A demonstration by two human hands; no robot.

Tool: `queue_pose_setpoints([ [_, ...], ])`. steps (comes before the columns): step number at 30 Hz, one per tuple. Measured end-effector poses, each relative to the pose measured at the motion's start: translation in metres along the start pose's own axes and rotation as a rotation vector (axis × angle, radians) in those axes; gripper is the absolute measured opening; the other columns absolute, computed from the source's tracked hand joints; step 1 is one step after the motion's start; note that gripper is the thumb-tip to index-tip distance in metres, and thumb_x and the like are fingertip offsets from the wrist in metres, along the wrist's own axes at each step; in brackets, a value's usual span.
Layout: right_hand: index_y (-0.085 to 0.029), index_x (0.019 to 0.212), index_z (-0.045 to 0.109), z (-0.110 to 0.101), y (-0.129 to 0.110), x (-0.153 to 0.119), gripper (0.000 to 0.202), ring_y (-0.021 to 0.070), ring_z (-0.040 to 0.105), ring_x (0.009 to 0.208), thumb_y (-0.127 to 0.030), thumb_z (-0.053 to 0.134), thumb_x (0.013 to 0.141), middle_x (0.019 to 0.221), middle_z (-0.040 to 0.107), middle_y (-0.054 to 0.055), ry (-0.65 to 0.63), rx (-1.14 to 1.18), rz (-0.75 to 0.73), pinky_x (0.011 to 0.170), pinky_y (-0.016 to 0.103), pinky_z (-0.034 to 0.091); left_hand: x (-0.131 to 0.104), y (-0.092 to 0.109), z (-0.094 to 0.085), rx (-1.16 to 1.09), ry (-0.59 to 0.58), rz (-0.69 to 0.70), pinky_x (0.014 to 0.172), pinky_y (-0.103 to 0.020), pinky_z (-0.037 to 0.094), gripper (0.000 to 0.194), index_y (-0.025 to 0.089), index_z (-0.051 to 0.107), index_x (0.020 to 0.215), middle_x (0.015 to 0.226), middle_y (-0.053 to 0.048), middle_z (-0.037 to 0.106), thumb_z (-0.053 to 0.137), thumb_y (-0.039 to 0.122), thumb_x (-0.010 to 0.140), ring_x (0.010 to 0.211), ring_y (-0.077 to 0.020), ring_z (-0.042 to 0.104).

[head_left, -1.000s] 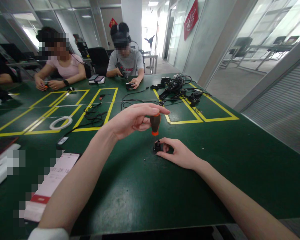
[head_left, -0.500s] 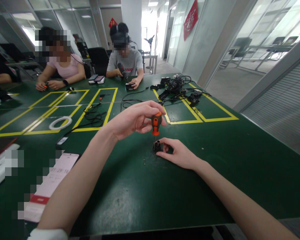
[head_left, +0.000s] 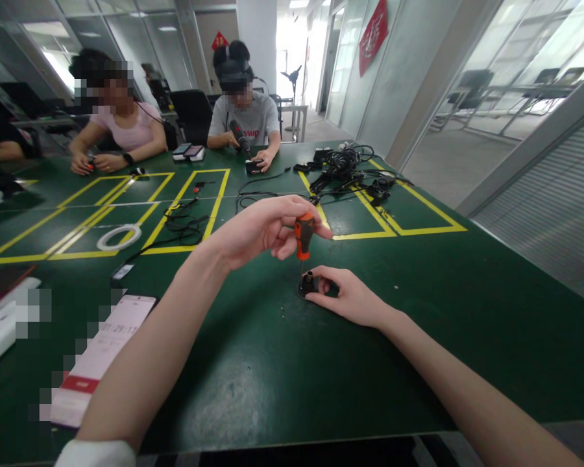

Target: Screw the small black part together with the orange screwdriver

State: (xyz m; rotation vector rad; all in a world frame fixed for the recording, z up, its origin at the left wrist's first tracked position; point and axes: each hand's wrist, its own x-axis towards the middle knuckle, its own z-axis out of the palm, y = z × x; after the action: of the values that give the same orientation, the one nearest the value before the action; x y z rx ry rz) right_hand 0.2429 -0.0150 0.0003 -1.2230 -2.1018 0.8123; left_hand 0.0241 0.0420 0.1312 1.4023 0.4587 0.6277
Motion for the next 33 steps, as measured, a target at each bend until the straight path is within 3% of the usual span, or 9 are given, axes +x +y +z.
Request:
queue_pose_setpoints([
  [5,-0.019,0.107,0.07,-0.0007,-0.0022,0.0003,0.021,0.0173,0.063,0.069,-0.033,0.072,0.091,0.076,0.067,0.0,0.007,0.003,0.001,0.067,0.03,0.05,-0.0023,0.001,0.0018,0.045,0.081,-0.013,0.044,-0.018,0.031,0.034,0.017,0.073,0.118,0.09,-0.005,0.075,0.077,0.031,0.087,0.053,-0.005,0.05],
  [9,-0.02,0.107,0.07,-0.0008,-0.0019,-0.0001,0.021,0.0177,0.063,0.07,-0.033,0.072,0.091,0.077,0.067,0.0,0.004,0.008,0.002,0.067,0.03,0.05,-0.0036,0.0027,0.003,0.1,0.077,0.006,0.043,-0.017,0.03,0.028,0.014,0.076,0.1,0.083,-0.002,0.07,0.081,0.036,0.084,0.053,-0.004,0.049],
  [12,-0.02,0.106,0.069,-0.0005,-0.0007,-0.0003,0.021,0.0177,0.063,0.07,-0.034,0.072,0.092,0.077,0.067,0.0,0.003,0.009,0.005,0.067,0.029,0.05,-0.0029,0.0034,0.0036,0.085,0.042,-0.011,0.043,-0.018,0.034,0.026,0.013,0.068,0.091,0.092,-0.007,0.076,0.08,0.035,0.084,0.053,-0.0057,0.057],
  [17,-0.019,0.107,0.069,-0.0008,0.0,0.0001,0.021,0.0179,0.063,0.07,-0.034,0.071,0.092,0.078,0.068,0.001,-0.006,0.008,0.009,0.066,0.03,0.05,-0.0005,0.0021,0.0026,0.031,-0.017,-0.032,0.043,-0.02,0.043,0.024,0.015,0.059,0.094,0.099,-0.012,0.08,0.073,0.033,0.087,0.055,-0.0117,0.067],
  [23,-0.018,0.11,0.069,-0.0015,-0.0009,-0.0006,0.024,0.0185,0.063,0.072,-0.036,0.07,0.093,0.08,0.069,0.002,-0.014,0.009,0.016,0.067,0.03,0.05,-0.0023,0.0025,0.0019,0.099,0.028,-0.016,0.044,-0.018,0.037,0.034,0.018,0.069,0.12,0.092,-0.004,0.077,0.073,0.032,0.09,0.05,-0.0052,0.053],
  [28,-0.019,0.108,0.069,-0.0012,-0.0009,-0.0012,0.023,0.0183,0.063,0.07,-0.036,0.071,0.092,0.078,0.067,0.001,-0.008,0.015,0.009,0.067,0.03,0.049,-0.0046,0.0044,0.003,0.198,0.058,-0.017,0.044,-0.018,0.033,0.026,0.014,0.076,0.096,0.084,-0.003,0.071,0.079,0.037,0.085,0.053,-0.0049,0.05],
  [33,-0.018,0.108,0.069,-0.0009,-0.0003,-0.0009,0.024,0.0181,0.063,0.07,-0.036,0.071,0.092,0.079,0.067,0.001,-0.012,0.025,0.016,0.067,0.03,0.049,-0.0022,0.0027,0.0004,0.117,0.011,-0.022,0.049,-0.022,0.046,0.032,0.014,0.068,0.096,0.103,-0.011,0.078,0.069,0.045,0.09,0.058,-0.0098,0.063],
])
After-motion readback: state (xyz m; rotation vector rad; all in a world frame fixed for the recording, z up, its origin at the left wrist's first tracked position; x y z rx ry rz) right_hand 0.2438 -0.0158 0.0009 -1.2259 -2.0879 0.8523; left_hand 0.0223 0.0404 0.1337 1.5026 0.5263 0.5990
